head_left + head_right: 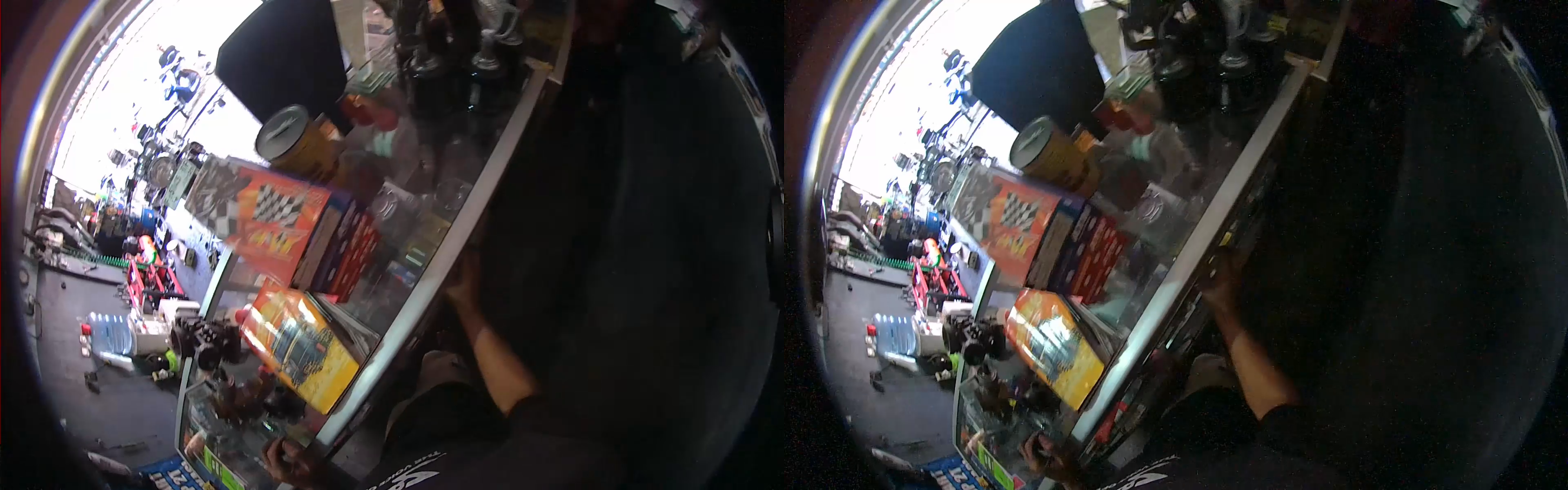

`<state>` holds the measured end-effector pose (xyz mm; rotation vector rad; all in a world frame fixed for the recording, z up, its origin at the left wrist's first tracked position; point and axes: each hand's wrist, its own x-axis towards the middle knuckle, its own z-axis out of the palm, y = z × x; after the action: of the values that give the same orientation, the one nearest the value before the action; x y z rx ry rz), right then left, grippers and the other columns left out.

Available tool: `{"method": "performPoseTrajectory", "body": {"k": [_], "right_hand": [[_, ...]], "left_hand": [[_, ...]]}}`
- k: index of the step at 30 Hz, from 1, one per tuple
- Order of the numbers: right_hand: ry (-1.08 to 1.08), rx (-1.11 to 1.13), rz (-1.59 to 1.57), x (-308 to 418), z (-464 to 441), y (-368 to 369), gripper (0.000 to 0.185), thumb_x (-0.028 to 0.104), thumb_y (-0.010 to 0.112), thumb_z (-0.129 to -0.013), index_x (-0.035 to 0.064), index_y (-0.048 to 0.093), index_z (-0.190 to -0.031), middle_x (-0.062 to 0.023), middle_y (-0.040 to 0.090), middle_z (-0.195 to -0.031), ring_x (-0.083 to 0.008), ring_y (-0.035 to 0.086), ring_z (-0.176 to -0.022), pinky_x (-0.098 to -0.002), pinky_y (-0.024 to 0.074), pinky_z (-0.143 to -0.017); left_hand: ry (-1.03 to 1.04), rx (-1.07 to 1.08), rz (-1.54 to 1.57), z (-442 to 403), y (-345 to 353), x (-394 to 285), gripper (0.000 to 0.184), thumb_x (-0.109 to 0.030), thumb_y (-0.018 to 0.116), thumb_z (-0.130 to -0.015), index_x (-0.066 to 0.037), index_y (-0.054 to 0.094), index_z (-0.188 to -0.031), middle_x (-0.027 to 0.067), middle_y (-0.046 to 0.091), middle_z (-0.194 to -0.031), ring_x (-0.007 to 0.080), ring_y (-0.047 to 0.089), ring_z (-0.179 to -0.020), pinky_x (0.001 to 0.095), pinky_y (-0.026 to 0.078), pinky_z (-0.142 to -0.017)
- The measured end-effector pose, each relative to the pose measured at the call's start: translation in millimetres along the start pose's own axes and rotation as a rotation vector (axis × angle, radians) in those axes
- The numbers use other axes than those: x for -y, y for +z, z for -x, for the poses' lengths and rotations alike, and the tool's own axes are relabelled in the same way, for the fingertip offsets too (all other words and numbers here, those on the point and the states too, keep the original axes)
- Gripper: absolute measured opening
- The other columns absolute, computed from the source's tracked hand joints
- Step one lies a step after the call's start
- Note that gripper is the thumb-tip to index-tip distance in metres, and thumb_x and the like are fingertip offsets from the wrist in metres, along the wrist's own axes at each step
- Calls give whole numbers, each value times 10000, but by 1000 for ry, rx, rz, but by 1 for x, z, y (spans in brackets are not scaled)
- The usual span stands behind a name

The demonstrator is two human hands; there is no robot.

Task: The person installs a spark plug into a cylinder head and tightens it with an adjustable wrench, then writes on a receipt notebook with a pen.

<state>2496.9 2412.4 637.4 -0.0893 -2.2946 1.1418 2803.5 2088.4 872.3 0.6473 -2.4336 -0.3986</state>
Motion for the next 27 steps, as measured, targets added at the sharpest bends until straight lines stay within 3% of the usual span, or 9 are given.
{"method": "performPoseTrajectory", "body": {"k": [2,3,6,9,12,16,19,23,27], "right_hand": [[-84,-28,-34,8,-4,4,351,188,685,-949,-5,624,-1235,-200,603,-1120,-333,602,-1077,-437,508,-914],[154,-16,-215,15,-10,2,351,188,679,-958,-8,614,-1242,-193,602,-1126,-334,594,-1077,-449,505,-917],[426,-94,-388,-6,-33,7,347,188,657,-979,-10,599,-1257,-183,604,-1138,-335,594,-1060,-464,499,-928],[551,-126,-240,-21,-64,-19,350,198,633,-994,-2,592,-1278,-189,620,-1154,-331,617,-1065,-460,491,-970],[356,-189,-246,-43,-93,-45,391,286,629,-1013,-16,611,-1261,-209,648,-1220,-322,617,-1131,-453,479,-1005],[286,-238,-151,-28,-100,-79,350,271,590,-1046,-18,648,-1236,-197,661,-1268,-305,620,-1155,-440,476,-1017],[317,-349,-148,72,-94,-116,286,163,605,-1020,-43,648,-1213,-140,676,-1153,-240,632,-1041,-339,502,-935],[171,-159,-281,110,-66,-138,308,239,540,-1046,-10,651,-1188,-174,674,-1178,-280,639,-1102,-390,505,-932],[-255,554,-371,212,-53,-139,268,178,573,-1008,-9,653,-1182,-181,681,-1110,-312,687,-953,-417,539,-813]], "left_hand": [[-86,11,-50,11,-1,22,256,-249,626,-957,4,651,-984,159,633,-941,316,635,-870,424,499,-724],[-47,7,-9,22,-3,41,231,-214,633,-964,10,673,-1006,157,656,-941,305,640,-821,412,513,-697],[35,-16,78,21,16,69,194,-143,646,-978,22,718,-1050,152,703,-941,282,650,-724,390,540,-643],[386,-28,-124,4,22,66,254,-241,642,-960,4,673,-1020,157,654,-951,312,640,-838,401,516,-692],[277,-22,65,-1,9,-4,176,-109,651,-899,22,665,-1015,196,661,-978,355,648,-897,418,529,-765],[145,267,173,-21,9,-64,599,-233,893,-753,-35,628,-1253,176,617,-1161,353,628,-1058,424,530,-869],[133,241,141,-29,17,-75,755,-289,924,-711,-57,581,-1341,181,554,-1251,355,595,-1140,432,534,-919],[101,377,134,-37,22,-81,826,-268,944,-699,-56,538,-1386,189,523,-1320,386,570,-1217,487,530,-1001],[160,387,171,-45,25,-85,796,-256,938,-699,-53,556,-1367,195,548,-1304,392,591,-1195,493,544,-984]]}}
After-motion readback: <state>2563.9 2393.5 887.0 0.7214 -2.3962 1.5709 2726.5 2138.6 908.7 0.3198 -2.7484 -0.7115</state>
